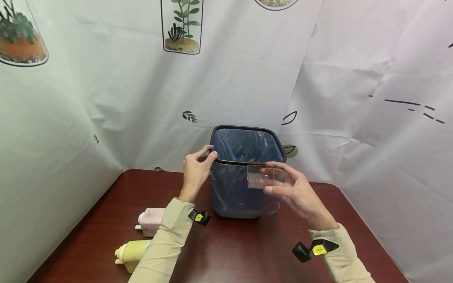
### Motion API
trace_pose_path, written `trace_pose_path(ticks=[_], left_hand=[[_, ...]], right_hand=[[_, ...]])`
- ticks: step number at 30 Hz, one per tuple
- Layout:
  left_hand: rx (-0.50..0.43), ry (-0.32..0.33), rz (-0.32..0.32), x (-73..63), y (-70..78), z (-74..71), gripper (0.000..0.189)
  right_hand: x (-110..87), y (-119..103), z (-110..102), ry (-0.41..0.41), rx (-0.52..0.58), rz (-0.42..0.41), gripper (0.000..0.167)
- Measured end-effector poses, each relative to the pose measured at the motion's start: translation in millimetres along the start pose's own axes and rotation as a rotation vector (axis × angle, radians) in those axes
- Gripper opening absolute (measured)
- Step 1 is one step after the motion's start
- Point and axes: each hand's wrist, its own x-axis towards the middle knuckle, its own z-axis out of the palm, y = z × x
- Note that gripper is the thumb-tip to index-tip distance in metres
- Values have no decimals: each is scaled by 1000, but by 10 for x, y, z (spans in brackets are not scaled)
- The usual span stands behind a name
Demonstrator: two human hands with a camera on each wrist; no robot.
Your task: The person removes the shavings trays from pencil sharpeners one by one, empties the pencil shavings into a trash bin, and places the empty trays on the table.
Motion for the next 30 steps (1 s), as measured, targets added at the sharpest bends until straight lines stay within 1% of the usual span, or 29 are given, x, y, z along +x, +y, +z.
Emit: trace_pose_path(ticks=[7,16,20,23,30], left_hand=[[7,19,-4,-24,-9,-17,32],[-3,8,16,-3,-14,19,31],[-4,9,14,-1,-15,20,29],[-3,12,9,0,-14,16,28],[-8,-3,5,2,-15,7,31]], right_hand=[[-40,77,-16,-9,2,3,60],[-82,151,-44,0,38,-14,61],[-95,216,-63,-13,26,-19,60],[-111,264,-70,-23,13,-11,60],[-137,333,-68,-16,23,14,61]])
